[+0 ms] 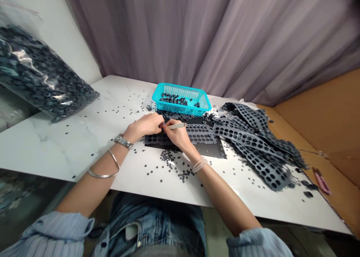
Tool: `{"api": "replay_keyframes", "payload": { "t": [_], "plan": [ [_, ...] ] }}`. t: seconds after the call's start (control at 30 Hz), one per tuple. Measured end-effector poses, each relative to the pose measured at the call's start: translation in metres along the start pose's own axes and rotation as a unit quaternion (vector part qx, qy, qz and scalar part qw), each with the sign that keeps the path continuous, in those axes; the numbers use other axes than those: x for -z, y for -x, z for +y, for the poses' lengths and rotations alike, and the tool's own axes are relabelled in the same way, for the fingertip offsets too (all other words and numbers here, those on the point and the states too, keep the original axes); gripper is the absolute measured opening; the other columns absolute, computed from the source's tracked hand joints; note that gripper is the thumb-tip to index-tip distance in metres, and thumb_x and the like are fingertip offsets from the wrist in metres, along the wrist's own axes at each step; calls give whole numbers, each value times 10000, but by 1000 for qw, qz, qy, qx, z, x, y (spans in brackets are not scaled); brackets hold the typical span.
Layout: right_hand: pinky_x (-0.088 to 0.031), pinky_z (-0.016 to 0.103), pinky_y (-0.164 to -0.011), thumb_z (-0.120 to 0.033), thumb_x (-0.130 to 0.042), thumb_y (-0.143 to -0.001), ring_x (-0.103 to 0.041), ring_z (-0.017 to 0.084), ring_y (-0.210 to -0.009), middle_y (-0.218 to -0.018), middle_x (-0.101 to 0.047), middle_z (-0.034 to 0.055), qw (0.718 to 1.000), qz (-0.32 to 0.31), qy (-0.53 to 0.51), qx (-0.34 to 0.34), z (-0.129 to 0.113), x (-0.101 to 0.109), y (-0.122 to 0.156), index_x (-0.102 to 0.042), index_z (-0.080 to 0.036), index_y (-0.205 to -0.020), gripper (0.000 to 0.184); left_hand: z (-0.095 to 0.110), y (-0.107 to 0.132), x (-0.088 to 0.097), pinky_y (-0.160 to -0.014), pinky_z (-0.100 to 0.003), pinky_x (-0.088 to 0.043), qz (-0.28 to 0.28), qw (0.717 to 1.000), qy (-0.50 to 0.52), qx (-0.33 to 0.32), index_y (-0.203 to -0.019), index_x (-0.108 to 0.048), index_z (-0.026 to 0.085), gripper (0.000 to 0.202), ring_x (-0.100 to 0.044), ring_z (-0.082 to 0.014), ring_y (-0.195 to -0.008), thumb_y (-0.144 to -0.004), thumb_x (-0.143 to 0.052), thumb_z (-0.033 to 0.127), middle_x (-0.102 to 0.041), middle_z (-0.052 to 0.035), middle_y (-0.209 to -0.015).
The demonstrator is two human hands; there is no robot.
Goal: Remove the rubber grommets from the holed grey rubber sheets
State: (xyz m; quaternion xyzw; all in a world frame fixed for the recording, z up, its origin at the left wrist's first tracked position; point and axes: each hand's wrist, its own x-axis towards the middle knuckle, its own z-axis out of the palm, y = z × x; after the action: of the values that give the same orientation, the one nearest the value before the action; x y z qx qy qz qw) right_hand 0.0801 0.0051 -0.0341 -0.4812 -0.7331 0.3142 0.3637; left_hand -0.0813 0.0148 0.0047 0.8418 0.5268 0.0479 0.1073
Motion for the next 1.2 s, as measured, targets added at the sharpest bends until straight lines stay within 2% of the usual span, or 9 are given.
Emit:
{"api": "replay_keyframes", "payload": {
  "t": [0.13, 0.2, 0.27, 0.33, 0.47, 0.67, 0.83, 1.03, 1.2],
  "plan": [
    [-345, 237, -529, -187, -575, -814, -532, 134, -552, -600, -632, 9, 1000, 6, 10, -7, -2, -1, 0, -571, -196, -623, 191, -14, 3, 13, -537, -280, -280, -39, 989, 141, -22, -699, -705, 180, 102, -413, -119, -513, -736, -611, 165, -520, 19, -546],
    [-353, 237, -527, -213, -581, -822, -537, 135, -549, -597, -635, 11, 1000, 7, -6, -8, -1, -2, 1, -571, -196, -623, 200, -24, 7, 24, -527, -266, -275, 0, 964, 265, -20, -754, -727, 186, 73, -406, -105, -520, -742, -675, 236, -521, 26, -565],
    [-369, 235, -527, -241, -590, -820, -547, 135, -550, -596, -640, 10, 999, 6, -34, -11, 2, -2, 1, -572, -195, -626, 200, -34, 10, 32, -518, -249, -279, 85, 912, 400, 6, -791, -727, 182, 120, -421, -95, -542, -736, -732, 288, -551, 12, -615],
    [-396, 231, -530, -282, -594, -824, -573, 137, -562, -614, -652, 13, 996, 15, -86, -19, 6, -2, 1, -575, -194, -644, 202, -41, 9, 33, -494, -227, -272, 139, 843, 518, 46, -796, -712, 163, 154, -414, -74, -543, -727, -768, 289, -582, -8, -674],
    [-459, 235, -538, -368, -603, -823, -633, 154, -614, -657, -664, 18, 978, 65, -193, -43, 19, 2, 0, -587, -190, -697, 219, -44, -2, 20, -447, -184, -268, 92, 741, 658, 94, -818, -698, 120, 139, -371, -32, -516, -729, -775, 193, -665, -83, -833],
    [-518, 259, -551, -360, -631, -777, -606, 135, -514, -562, -619, -13, 947, 127, -277, -104, 37, 8, -3, -547, -196, -668, 214, -37, -12, 8, -434, -161, -311, 53, 648, 754, 95, -953, -716, 134, 189, -395, -35, -523, -774, -700, 76, -668, -92, -850],
    [-533, 267, -525, -361, -649, -747, -593, 134, -473, -532, -611, -27, 937, 145, -290, -127, 46, 17, -2, -539, -205, -655, 211, -30, -11, 9, -426, -176, -295, 40, 608, 785, 108, -842, -693, 146, 16, -366, -37, -528, -850, -680, 140, -628, -58, -792],
    [-546, 271, -487, -314, -662, -711, -573, 133, -454, -500, -579, -36, 921, 194, -296, -163, 55, 36, 0, -543, -211, -623, 180, -24, -14, 8, -406, -188, -302, 50, 610, 781, 126, -784, -651, 154, 180, -327, -49, -521, -934, -604, 241, -652, -86, -859],
    [-503, 246, -441, -296, -658, -707, -557, 128, -449, -491, -561, -37, 919, 204, -290, -174, 50, 42, 1, -546, -206, -610, 173, -22, -12, 5, -507, -208, -415, 65, 594, 790, 136, -774, -629, 160, 211, -442, -68, -611, -956, -565, 246, -683, -116, -966]
  ]
}}
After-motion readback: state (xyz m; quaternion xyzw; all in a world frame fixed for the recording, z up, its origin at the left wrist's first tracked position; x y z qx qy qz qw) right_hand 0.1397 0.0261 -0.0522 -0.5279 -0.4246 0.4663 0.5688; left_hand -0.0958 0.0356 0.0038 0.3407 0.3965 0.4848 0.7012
